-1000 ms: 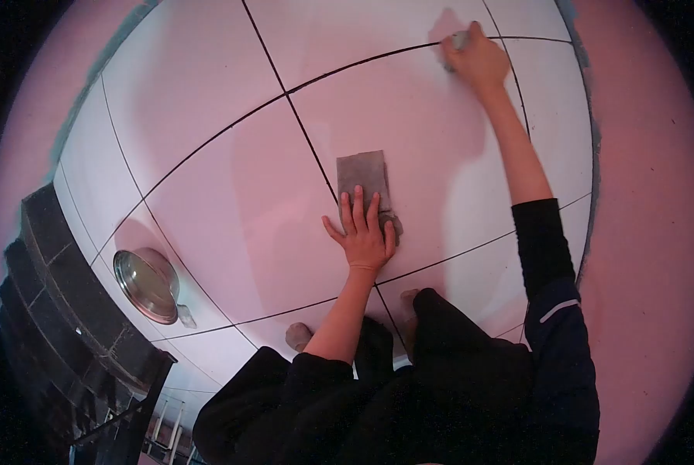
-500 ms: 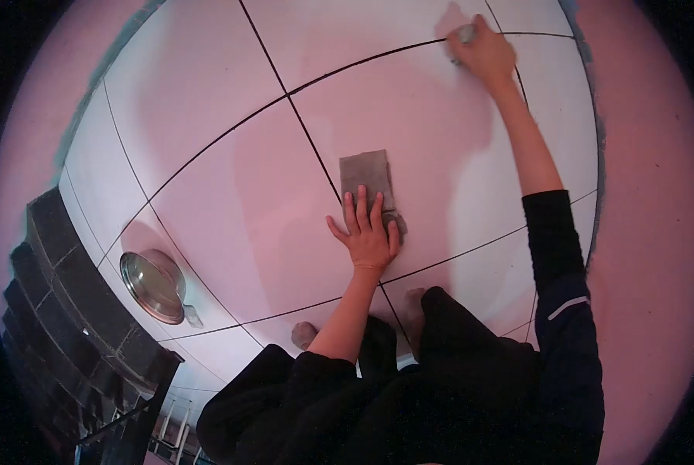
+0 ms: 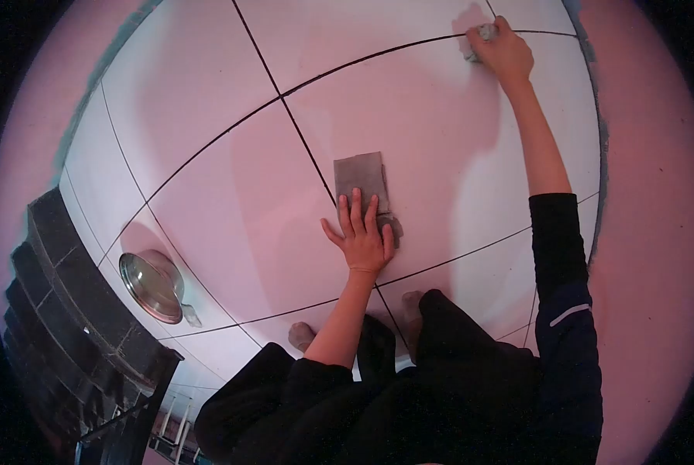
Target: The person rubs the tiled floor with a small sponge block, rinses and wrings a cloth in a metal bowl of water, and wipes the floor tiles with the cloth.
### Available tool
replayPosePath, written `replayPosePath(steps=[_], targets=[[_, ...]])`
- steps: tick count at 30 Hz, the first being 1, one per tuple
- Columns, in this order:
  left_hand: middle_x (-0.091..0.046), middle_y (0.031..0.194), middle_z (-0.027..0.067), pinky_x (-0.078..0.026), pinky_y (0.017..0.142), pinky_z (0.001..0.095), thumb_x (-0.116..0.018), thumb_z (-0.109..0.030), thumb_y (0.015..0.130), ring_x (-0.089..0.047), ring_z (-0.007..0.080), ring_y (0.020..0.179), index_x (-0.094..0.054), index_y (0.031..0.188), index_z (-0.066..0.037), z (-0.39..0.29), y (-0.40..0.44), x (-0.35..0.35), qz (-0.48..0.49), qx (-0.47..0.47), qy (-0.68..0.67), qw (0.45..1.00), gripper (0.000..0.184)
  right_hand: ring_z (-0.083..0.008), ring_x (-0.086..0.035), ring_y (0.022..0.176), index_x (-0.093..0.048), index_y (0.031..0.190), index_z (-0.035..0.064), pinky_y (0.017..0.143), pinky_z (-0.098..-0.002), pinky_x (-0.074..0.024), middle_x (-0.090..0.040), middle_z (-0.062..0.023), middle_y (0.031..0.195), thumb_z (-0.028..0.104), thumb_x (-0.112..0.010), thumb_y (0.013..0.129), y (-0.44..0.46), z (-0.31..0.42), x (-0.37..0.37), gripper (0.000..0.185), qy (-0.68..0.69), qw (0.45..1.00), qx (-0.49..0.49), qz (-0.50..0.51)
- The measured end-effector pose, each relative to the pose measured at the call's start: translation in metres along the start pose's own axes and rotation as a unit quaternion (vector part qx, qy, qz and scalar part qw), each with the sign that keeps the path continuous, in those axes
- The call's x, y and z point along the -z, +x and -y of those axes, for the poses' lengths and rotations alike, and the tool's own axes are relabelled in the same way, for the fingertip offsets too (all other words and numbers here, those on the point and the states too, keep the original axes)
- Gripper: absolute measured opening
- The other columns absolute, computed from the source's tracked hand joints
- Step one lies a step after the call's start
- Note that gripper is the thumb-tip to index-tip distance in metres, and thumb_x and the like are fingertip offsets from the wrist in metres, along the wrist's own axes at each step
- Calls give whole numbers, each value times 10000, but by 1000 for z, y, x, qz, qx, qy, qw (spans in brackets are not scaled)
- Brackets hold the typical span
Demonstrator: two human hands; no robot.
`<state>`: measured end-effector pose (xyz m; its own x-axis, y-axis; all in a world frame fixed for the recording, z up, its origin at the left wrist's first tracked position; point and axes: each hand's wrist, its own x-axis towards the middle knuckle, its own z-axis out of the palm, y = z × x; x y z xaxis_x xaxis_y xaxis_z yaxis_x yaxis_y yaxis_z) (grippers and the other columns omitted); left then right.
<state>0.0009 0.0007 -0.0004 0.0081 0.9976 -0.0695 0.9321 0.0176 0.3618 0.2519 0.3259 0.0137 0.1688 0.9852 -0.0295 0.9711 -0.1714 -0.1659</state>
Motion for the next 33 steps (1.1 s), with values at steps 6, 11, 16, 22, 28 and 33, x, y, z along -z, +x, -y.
replayPosePath(steps=[6,11,16,22,28,33], targets=[[-325,1475,99,9,1070,619,-472,-302,828,-223,311,1391,-471,1310,-129,-2,0,-1,-14,6,-3,1000,512,-335,-664,715,-553,1217,126,636,-447,-533,-676,-151,793,512,-633,677,-63,117,-19,669,97,984,148,-1],[-327,1473,104,13,1072,611,-474,-298,833,-219,311,1392,-474,1307,-123,-1,0,0,-20,-9,-1,1000,505,-308,-668,705,-565,1206,120,607,-426,-528,-679,-116,752,523,-623,682,-48,85,-15,664,94,987,132,-20],[-322,1475,107,11,1071,613,-479,-302,829,-218,314,1392,-478,1302,-120,-2,1,1,-20,-3,1,1000,506,-276,-666,640,-500,1240,-5,554,-407,-532,-670,-92,668,483,-617,711,-19,40,7,729,41,998,36,-10],[-308,1481,111,3,1069,617,-474,-307,830,-209,324,1393,-459,1315,-120,-2,1,-2,-21,-6,4,1000,520,-325,-662,786,-558,1191,116,670,-454,-525,-680,-143,823,466,-652,670,-61,126,-19,634,120,984,132,25],[-305,1483,109,12,1070,613,-465,-310,834,-205,327,1394,-444,1323,-117,0,-1,-4,-14,-13,16,1000,526,-307,-663,717,-563,1184,122,630,-430,-519,-677,-118,769,506,-634,683,-38,54,-4,635,104,992,68,9],[-261,1500,119,14,1066,613,-468,-289,841,-175,329,1404,-423,1335,-108,1,-1,-2,-8,-11,9,1000,528,-286,-654,599,-508,1200,-93,581,-391,-536,-663,-116,663,432,-615,725,7,-27,22,716,54,998,-37,-13]])
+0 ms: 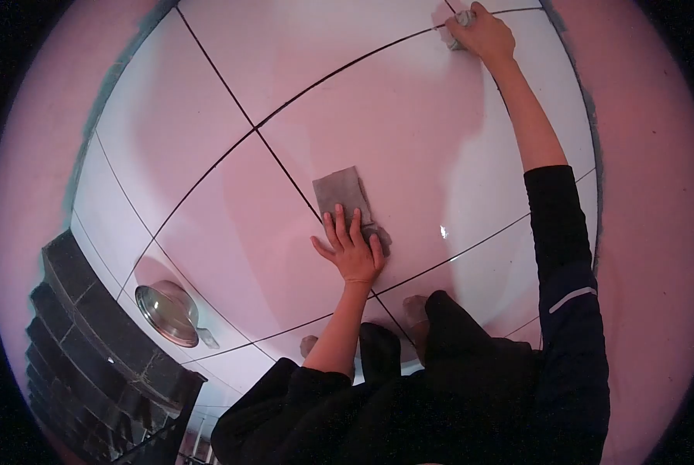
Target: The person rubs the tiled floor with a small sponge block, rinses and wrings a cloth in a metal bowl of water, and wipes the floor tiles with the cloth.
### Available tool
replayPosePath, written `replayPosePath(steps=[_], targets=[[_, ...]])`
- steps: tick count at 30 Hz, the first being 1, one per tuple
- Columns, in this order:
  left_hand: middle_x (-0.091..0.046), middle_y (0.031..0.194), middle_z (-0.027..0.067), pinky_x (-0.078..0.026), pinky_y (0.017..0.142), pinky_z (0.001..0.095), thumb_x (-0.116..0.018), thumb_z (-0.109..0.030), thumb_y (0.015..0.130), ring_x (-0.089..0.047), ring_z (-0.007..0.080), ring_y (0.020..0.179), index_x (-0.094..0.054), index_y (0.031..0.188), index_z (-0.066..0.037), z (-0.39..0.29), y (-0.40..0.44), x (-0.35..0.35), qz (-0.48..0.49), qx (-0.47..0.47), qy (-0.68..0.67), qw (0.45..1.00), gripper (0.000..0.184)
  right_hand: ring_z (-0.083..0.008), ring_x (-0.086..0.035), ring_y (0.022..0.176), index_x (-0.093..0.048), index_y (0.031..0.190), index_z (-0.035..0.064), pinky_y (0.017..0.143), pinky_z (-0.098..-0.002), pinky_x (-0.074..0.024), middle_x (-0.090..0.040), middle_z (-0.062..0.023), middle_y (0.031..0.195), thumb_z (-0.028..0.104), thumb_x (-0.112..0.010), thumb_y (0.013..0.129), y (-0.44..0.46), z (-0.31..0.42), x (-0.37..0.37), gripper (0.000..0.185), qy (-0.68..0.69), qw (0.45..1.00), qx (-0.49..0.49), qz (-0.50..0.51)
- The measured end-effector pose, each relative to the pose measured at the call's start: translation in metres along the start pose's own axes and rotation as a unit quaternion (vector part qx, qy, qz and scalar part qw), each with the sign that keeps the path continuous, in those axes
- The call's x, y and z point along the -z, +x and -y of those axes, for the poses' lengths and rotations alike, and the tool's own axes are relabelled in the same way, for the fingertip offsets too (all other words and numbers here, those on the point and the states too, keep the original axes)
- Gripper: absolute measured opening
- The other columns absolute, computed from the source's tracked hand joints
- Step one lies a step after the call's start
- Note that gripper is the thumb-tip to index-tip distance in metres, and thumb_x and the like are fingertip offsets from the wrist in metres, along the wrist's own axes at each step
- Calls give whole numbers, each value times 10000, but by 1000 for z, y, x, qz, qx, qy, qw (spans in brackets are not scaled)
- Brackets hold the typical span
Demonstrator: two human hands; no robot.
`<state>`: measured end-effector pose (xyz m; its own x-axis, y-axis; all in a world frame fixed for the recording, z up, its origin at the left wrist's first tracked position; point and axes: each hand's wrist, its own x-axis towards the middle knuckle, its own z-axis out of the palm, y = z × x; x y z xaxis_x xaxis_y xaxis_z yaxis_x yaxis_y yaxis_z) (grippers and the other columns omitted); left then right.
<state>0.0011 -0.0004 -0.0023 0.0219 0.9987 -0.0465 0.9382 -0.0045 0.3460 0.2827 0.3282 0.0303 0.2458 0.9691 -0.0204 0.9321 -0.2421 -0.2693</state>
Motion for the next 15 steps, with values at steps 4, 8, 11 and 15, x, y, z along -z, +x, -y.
replayPosePath(steps=[4,8,11,15], targets=[[-315,1474,129,5,1069,613,-473,-300,827,-214,326,1391,-468,1305,-101,-3,2,2,-5,0,3,1000,517,-311,-670,760,-588,1121,93,657,-431,-522,-689,-100,764,547,-621,696,-18,30,-13,623,4,993,111,33],[-326,1469,125,1,1071,610,-478,-294,828,-229,326,1385,-472,1302,-106,-1,1,-1,-16,-8,7,1000,510,-318,-668,736,-541,1199,16,673,-426,-532,-680,-135,740,506,-609,711,-20,28,3,695,23,996,86,29],[-331,1467,113,2,1072,612,-473,-302,833,-233,327,1383,-476,1298,-114,-1,1,-1,-15,0,-1,1000,501,-341,-663,742,-513,1226,-44,695,-432,-534,-673,-175,751,466,-609,707,6,-16,-1,734,2,1000,28,7],[-334,1467,105,0,1073,613,-476,-314,831,-236,324,1382,-476,1296,-121,-4,3,-1,-25,1,-12,1000,504,-366,-658,752,-521,1228,-19,686,-438,-531,-674,-188,799,475,-612,699,-1,9,-10,729,-78,997,27,12]])
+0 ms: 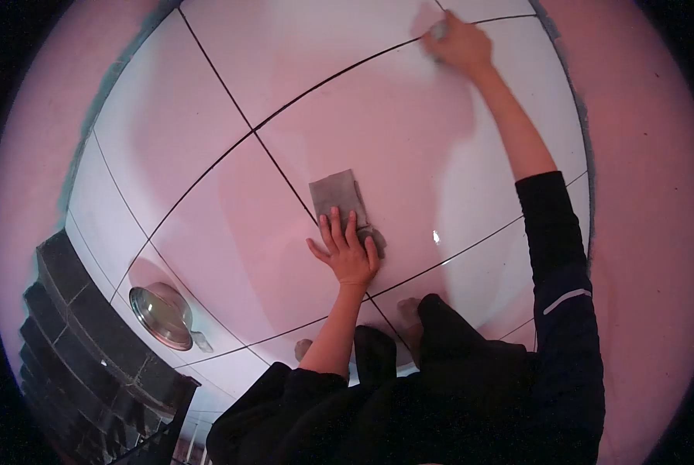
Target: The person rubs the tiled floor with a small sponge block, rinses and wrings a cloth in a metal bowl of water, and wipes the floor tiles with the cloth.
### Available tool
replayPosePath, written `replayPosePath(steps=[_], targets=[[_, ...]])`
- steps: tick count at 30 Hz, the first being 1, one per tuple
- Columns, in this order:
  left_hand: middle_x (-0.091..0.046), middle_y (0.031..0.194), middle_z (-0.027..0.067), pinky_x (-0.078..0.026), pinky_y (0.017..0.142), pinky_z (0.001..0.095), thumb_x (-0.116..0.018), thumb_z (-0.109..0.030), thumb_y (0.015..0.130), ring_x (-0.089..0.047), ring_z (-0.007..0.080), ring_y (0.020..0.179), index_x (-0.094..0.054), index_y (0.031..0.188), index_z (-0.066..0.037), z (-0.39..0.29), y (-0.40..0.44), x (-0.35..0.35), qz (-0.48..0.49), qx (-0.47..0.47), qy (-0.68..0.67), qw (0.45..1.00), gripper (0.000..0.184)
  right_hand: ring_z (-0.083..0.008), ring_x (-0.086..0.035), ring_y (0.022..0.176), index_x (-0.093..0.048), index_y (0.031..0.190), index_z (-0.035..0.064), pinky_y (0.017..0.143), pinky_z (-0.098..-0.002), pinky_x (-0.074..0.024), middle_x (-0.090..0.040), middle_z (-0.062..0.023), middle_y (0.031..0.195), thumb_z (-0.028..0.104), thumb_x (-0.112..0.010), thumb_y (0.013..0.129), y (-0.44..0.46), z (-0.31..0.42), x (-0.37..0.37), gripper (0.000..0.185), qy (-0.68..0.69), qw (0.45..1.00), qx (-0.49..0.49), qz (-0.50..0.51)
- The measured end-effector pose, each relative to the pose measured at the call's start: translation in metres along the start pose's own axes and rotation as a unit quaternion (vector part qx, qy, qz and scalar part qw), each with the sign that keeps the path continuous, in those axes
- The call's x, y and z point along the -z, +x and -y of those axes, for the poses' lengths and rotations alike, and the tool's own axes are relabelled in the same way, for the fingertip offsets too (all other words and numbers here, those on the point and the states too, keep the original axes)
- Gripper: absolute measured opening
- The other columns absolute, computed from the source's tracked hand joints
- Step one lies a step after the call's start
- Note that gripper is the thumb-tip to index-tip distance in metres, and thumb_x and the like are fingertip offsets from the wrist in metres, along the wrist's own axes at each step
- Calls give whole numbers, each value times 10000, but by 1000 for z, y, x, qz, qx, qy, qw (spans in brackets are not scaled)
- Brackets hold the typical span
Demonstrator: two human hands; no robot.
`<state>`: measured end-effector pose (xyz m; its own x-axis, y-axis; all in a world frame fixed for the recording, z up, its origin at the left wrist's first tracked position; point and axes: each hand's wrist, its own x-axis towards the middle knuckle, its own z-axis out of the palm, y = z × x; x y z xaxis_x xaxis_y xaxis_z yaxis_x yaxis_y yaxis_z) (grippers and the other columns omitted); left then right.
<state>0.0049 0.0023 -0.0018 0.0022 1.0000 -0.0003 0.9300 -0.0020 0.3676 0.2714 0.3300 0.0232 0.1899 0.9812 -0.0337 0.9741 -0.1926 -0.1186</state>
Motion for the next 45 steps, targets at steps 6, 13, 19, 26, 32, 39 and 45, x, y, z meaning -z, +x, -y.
replayPosePath(steps=[6,13,19,26,32,39,45], targets=[[-318,1474,110,2,1070,618,-481,-316,829,-215,323,1388,-468,1300,-117,3,-1,1,20,3,12,1000,512,-362,-658,713,-554,1172,0,620,-434,-533,-668,-185,756,460,-630,694,19,-36,21,668,68,995,-47,63],[-311,1479,111,-3,1066,621,-484,-308,825,-202,321,1395,-469,1300,-115,3,-4,2,25,0,17,1000,513,-330,-665,697,-559,1133,-36,617,-436,-535,-660,-197,724,408,-636,672,5,-2,16,644,13,997,66,-22],[-306,1480,110,3,1066,628,-489,-305,822,-203,324,1393,-473,1296,-108,0,-1,1,14,3,1,1000,514,-331,-659,656,-583,1035,-38,595,-445,-525,-660,-189,715,419,-624,692,3,7,12,573,-20,997,41,-58],[-301,1483,109,2,1069,622,-481,-302,824,-204,325,1393,-464,1306,-113,1,-2,2,24,3,1,1000,518,-340,-659,677,-570,1127,-25,600,-437,-527,-663,-179,721,461,-622,689,5,0,16,657,29,998,41,-27],[-303,1483,104,5,1069,621,-482,-308,822,-196,321,1396,-451,1321,-124,4,-5,2,23,7,9,1000,532,-342,-659,660,-541,1146,-49,596,-440,-533,-668,-172,728,454,-619,689,6,-4,16,684,21,999,31,13],[-296,1486,100,4,1070,623,-499,-307,815,-198,321,1396,-442,1325,-126,2,-2,2,32,7,13,999,544,-330,-651,628,-546,1131,-46,576,-443,-524,-656,-173,696,436,-613,701,1,8,1,650,6,998,63,-16],[-301,1483,106,10,1070,624,-498,-307,815,-202,325,1395,-445,1323,-122,2,-2,2,26,5,1,1000,544,-319,-652,619,-549,1145,-33,562,-436,-523,-653,-159,666,408,-605,704,5,-2,0,626,-10,995,86,-50]])
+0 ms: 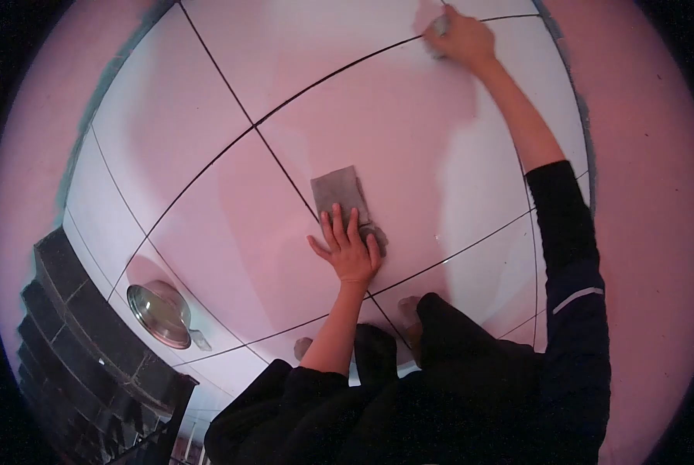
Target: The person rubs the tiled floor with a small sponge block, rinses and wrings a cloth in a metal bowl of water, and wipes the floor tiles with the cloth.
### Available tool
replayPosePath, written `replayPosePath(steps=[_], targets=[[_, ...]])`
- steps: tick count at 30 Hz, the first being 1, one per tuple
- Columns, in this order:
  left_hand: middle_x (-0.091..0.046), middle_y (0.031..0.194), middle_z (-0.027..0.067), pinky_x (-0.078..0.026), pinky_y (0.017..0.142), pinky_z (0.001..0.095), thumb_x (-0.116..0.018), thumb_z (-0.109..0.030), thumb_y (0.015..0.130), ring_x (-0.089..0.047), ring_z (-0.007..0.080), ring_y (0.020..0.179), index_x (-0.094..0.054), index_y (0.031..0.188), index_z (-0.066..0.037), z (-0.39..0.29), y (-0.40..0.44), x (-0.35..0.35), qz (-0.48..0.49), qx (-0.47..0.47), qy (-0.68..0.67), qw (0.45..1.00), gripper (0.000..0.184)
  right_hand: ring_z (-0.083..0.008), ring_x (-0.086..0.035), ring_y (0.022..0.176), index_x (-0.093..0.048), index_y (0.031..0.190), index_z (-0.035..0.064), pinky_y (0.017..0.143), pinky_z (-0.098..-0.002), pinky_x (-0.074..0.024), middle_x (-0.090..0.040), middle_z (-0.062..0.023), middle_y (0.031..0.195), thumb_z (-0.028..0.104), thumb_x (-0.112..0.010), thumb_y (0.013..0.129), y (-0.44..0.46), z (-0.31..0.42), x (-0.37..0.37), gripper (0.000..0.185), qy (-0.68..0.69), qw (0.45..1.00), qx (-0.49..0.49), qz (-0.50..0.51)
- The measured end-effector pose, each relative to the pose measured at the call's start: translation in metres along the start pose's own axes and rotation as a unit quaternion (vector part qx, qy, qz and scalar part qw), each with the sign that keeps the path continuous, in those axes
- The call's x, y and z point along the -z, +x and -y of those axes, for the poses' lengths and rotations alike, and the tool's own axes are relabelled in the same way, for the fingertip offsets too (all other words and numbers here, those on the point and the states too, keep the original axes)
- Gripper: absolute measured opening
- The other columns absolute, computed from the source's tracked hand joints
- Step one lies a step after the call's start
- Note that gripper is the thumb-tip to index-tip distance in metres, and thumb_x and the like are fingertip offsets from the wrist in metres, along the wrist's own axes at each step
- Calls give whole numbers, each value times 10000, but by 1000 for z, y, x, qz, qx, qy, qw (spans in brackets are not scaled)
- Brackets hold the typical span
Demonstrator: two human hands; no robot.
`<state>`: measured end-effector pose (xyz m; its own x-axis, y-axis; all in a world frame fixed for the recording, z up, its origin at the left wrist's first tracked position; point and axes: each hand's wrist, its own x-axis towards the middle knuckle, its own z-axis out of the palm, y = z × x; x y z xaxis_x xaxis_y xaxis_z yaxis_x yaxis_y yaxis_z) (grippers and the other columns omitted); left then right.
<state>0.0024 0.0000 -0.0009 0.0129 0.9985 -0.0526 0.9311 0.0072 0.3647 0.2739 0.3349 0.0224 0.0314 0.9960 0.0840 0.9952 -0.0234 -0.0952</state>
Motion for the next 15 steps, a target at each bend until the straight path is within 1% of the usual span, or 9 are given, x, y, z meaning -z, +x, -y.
replayPosePath(steps=[1,2,4,5,8,10,13,14,15], targets=[[-301,1483,106,10,1070,624,-498,-307,815,-202,325,1395,-445,1323,-122,2,-1,2,4,4,5,1000,544,-336,-644,606,-559,1106,-35,557,-444,-521,-646,-165,653,400,-598,706,2,0,12,591,66,997,-41,25],[-303,1482,109,11,1071,623,-496,-306,814,-202,324,1394,-449,1320,-122,1,1,1,4,5,10,1000,541,-336,-644,606,-559,1106,-35,557,-444,-521,-646,-165,653,400,-598,706,1,8,17,591,70,996,-38,31],[-305,1480,112,13,1072,621,-494,-306,813,-202,324,1394,-454,1317,-123,0,0,1,5,1,9,1000,538,-344,-640,597,-568,1075,-27,551,-439,-518,-640,-163,639,407,-593,709,-1,15,29,569,76,989,-112,63],[-307,1479,112,10,1073,621,-494,-305,812,-206,323,1394,-460,1313,-124,1,-2,0,-3,-3,4,1000,534,-332,-642,594,-573,1047,-21,537,-425,-515,-640,-156,636,407,-600,708,-2,4,-1,547,-7,998,-39,-44],[-309,1479,108,6,1075,619,-494,-304,810,-215,321,1391,-469,1307,-125,-3,3,-4,-22,-7,-3,1000,528,-316,-646,588,-574,1036,-26,523,-416,-512,-642,-144,631,404,-612,706,-7,5,1,543,6,999,38,-38],[-310,1480,106,5,1075,618,-494,-303,810,-220,320,1390,-472,1305,-126,2,0,0,-15,-1,2,1000,526,-316,-647,593,-563,1082,-40,534,-417,-515,-646,-147,642,404,-622,702,-1,-8,3,588,-4,1000,1,-28],[-314,1479,102,7,1075,617,-490,-306,814,-224,319,1389,-472,1305,-128,-1,-1,1,-2,4,6,1000,523,-311,-656,611,-499,1211,-62,565,-411,-524,-654,-150,653,416,-626,701,0,5,29,711,38,989,-122,75],[-315,1478,102,7,1075,617,-487,-309,816,-220,318,1390,-472,1306,-129,0,-2,1,-6,1,6,1000,522,-311,-656,611,-499,1211,-62,565,-411,-524,-654,-150,653,416,-626,701,0,13,22,711,34,989,-121,72],[-316,1478,102,6,1076,617,-484,-311,818,-217,316,1391,-472,1307,-130,0,0,-1,-13,-1,7,1000,522,-306,-659,624,-498,1209,-65,569,-407,-525,-656,-153,661,417,-623,704,-4,17,5,709,-3,998,-53,40]])
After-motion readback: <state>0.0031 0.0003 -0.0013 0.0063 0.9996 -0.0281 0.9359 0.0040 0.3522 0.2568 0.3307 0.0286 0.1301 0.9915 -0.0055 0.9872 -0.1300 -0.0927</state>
